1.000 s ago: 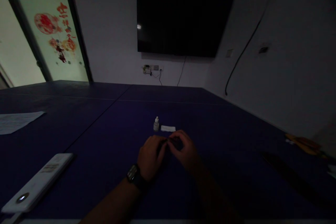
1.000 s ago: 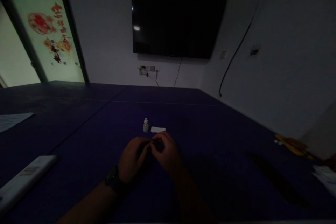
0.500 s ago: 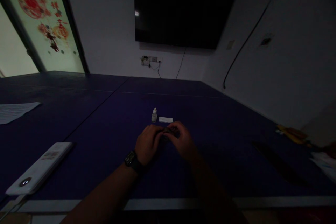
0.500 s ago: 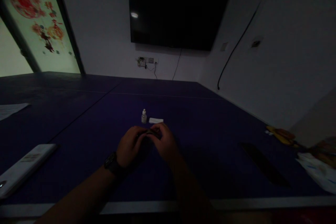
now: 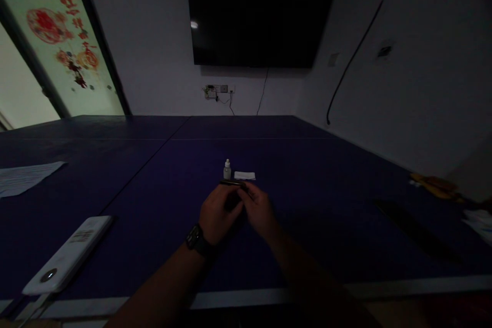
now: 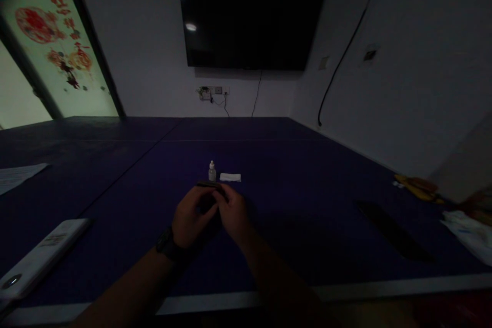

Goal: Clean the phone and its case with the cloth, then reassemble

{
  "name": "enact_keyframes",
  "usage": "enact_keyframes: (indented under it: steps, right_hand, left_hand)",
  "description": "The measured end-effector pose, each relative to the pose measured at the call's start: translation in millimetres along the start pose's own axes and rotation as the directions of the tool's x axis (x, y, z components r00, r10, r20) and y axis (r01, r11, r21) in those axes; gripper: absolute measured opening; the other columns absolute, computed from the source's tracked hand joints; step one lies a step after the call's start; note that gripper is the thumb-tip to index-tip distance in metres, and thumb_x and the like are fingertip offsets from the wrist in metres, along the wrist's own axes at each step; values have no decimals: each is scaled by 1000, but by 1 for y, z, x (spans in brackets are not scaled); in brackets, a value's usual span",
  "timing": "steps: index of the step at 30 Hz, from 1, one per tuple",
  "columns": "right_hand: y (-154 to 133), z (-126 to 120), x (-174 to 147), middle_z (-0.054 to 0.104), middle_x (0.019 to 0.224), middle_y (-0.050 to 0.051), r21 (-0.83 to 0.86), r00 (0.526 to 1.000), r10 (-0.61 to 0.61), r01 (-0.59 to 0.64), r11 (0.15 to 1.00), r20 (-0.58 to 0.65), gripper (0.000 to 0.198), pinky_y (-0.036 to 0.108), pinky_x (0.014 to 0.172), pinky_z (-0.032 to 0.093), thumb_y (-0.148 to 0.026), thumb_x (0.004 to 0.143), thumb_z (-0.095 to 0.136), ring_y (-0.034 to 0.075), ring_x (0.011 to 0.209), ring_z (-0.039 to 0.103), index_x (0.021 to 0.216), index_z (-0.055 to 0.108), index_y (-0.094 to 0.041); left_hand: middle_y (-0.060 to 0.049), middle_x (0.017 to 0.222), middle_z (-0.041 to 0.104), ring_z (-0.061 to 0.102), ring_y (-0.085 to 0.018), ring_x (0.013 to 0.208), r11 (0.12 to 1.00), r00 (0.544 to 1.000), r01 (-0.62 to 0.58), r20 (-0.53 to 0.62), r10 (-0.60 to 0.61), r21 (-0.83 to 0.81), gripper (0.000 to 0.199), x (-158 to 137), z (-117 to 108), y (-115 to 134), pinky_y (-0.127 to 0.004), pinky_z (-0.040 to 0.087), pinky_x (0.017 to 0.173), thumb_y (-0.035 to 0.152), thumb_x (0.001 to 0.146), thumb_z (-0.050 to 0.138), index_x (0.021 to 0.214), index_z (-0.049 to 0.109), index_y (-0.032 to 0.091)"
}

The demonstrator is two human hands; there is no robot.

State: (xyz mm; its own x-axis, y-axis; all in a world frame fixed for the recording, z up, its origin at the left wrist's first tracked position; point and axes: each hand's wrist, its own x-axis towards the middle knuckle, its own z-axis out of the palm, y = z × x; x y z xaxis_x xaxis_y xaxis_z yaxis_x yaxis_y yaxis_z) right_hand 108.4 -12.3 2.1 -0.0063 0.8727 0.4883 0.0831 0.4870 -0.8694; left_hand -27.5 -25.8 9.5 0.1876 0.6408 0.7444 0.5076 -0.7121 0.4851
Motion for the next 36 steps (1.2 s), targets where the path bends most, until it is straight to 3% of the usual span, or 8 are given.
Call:
enact_keyframes:
  steps: [3,8,11,15,24,36]
  right_hand:
    - [-2,-6,2,77,103,2,-27,1000,-14,13,1000,-9,23,42,97,55,-32,96,51,24,107,71,107,71,-30]
    - [-5,-8,1,75,111,3,-69,998,-60,60,996,13,21,41,102,51,-31,95,56,24,111,68,109,72,-30]
    - [-5,-5,-2,73,107,5,-79,989,-133,138,987,67,18,37,96,52,-29,93,59,23,106,67,107,70,-27]
    - [-4,-4,-6,68,99,4,-77,976,-180,190,979,122,13,32,87,53,-24,92,56,20,96,66,102,65,-24]
    - [-7,3,-9,65,89,3,-244,972,-216,233,941,93,8,31,75,48,-23,91,51,19,83,61,96,58,-23]
    - [-4,8,-13,56,91,6,-343,962,-247,273,899,119,6,37,78,47,-22,94,40,22,83,55,96,46,-24]
  left_hand:
    - [-7,109,69,66,-19,98,1000,999,-15,-36,15,-3,36,0,-3,1,-32,55,86,22,89,64,125,59,22]
    - [-10,112,63,60,-24,106,979,986,-69,-137,97,193,31,5,-15,-1,-41,51,92,27,93,58,123,63,20]
    - [-9,110,65,61,-23,104,991,994,-90,-50,96,97,23,9,-20,-2,-39,49,92,26,96,53,116,62,20]
    - [-6,95,67,64,-19,89,999,996,-41,79,43,-28,18,10,-23,-2,-33,49,80,26,99,43,103,60,20]
    - [-4,81,63,60,-20,77,998,996,13,90,-19,62,17,9,-26,-7,-32,43,69,31,95,43,88,54,21]
    - [-8,87,66,61,-22,81,993,989,-34,148,18,110,27,7,-26,-8,-37,45,74,36,102,32,91,53,22]
